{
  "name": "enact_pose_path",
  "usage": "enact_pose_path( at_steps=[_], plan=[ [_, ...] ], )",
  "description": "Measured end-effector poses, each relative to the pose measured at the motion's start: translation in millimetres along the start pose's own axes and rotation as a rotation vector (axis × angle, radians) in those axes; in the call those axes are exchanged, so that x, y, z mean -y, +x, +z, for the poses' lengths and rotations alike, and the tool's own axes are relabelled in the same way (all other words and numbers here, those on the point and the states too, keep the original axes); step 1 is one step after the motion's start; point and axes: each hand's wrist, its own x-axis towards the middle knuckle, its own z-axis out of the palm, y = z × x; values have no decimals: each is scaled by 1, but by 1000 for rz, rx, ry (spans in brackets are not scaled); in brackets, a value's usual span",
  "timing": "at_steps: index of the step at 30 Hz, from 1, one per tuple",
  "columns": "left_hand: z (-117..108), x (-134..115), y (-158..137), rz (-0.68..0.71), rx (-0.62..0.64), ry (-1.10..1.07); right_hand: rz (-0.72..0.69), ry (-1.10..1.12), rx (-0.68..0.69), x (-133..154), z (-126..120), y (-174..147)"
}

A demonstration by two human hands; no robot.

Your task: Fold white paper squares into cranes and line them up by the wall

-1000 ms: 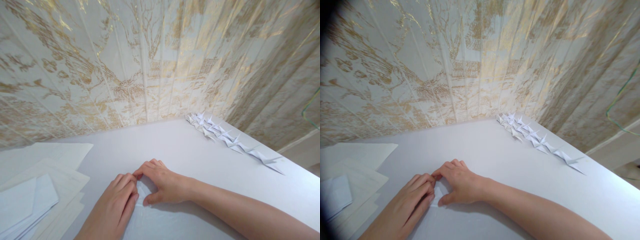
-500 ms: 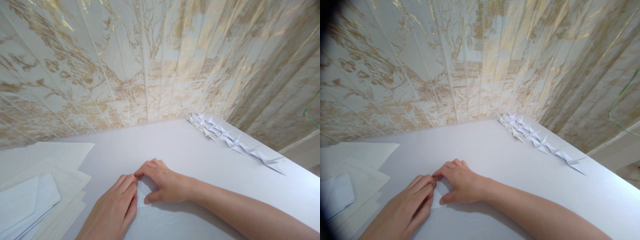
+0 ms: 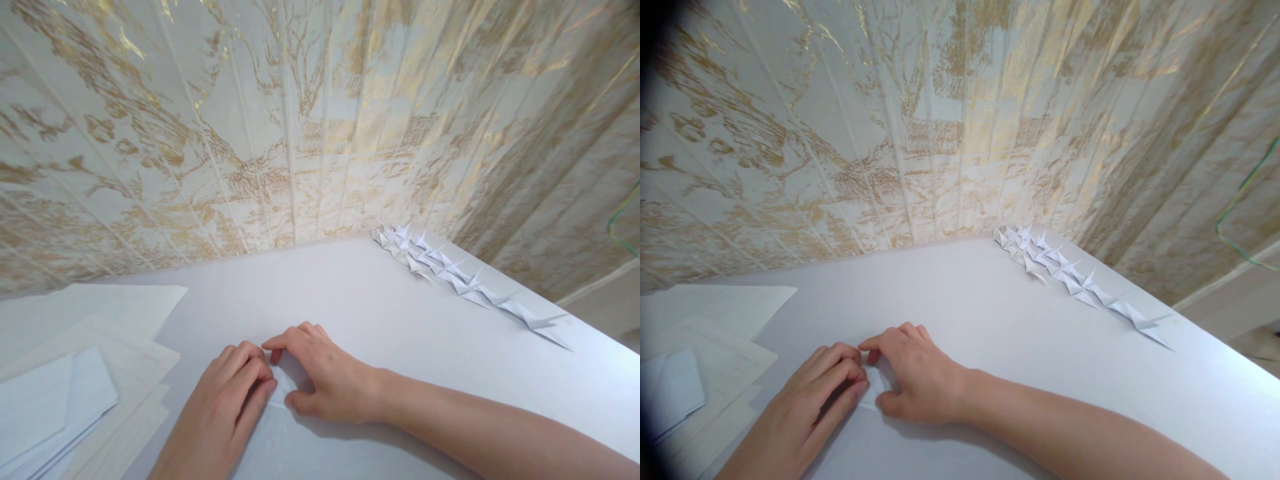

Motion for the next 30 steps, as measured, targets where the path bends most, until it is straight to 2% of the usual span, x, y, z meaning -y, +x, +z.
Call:
enact_pose_path(
  at_steps=[6,10,16,30],
  plan=[
    [0,3,-2,-91,66,65,-28,5,-1,6,7,-2],
    [-3,1,2,-83,114,99,-8,15,15,7,4,-1],
    [-11,-2,8,-79,190,33,4,16,18,8,3,1],
    [-7,-5,3,-90,168,96,-19,8,-5,5,6,0]
  ],
)
